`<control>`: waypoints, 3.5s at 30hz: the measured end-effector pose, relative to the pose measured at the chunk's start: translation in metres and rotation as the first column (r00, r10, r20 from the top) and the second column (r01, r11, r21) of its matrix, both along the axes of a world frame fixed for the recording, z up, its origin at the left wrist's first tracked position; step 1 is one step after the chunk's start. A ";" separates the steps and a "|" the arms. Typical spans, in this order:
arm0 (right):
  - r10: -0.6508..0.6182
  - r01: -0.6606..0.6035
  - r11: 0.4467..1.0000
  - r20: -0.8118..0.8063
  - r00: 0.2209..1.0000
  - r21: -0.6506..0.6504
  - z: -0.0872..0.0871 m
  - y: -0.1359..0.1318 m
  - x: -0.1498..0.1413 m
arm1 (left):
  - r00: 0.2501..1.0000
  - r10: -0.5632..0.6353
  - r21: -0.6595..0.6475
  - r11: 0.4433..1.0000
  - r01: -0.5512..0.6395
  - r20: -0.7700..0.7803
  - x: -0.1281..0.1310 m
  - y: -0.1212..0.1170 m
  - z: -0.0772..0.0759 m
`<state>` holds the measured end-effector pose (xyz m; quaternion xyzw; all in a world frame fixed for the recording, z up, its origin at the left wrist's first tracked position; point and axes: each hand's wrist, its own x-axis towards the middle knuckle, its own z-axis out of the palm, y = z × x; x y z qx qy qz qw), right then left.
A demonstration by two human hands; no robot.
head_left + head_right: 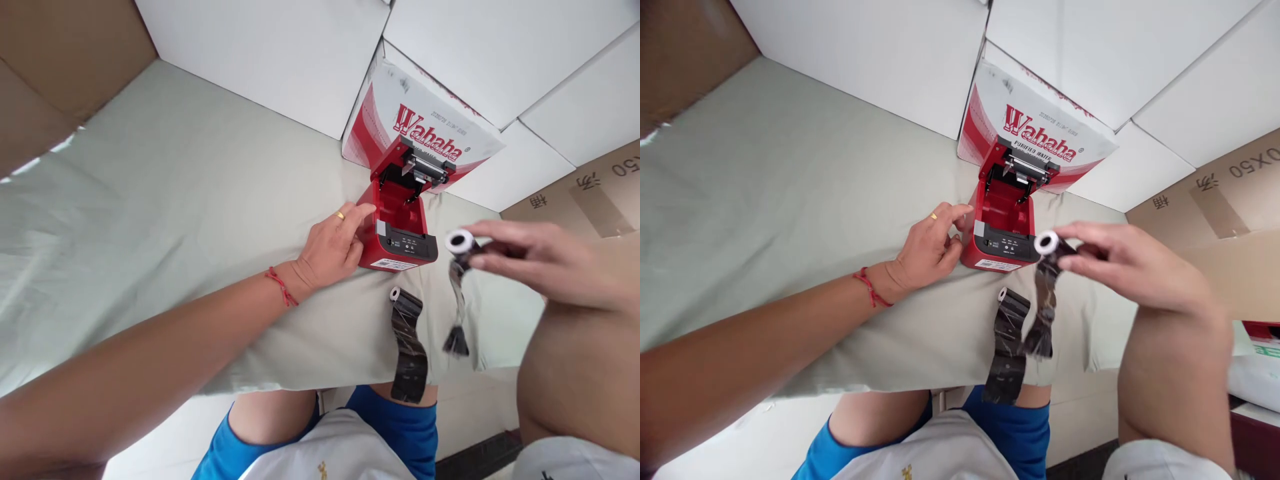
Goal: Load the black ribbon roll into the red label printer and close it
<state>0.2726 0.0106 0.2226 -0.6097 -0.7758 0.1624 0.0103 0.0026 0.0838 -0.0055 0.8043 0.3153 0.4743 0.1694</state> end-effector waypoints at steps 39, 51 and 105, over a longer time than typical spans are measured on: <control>0.059 0.016 0.788 -0.101 0.993 0.616 -0.095 0.038 -0.043 | 1.000 -0.015 0.385 0.923 0.018 -0.009 -0.003 -0.014 0.004; 0.115 0.102 0.735 -0.271 0.956 0.671 -0.137 0.010 -0.045 | 0.988 -0.136 0.038 0.990 0.139 -0.074 -0.009 0.001 0.015; -0.001 0.003 1.000 0.411 0.911 -0.003 -0.070 0.092 -0.069 | 0.972 -0.233 0.117 0.965 0.233 -0.019 -0.010 0.009 -0.007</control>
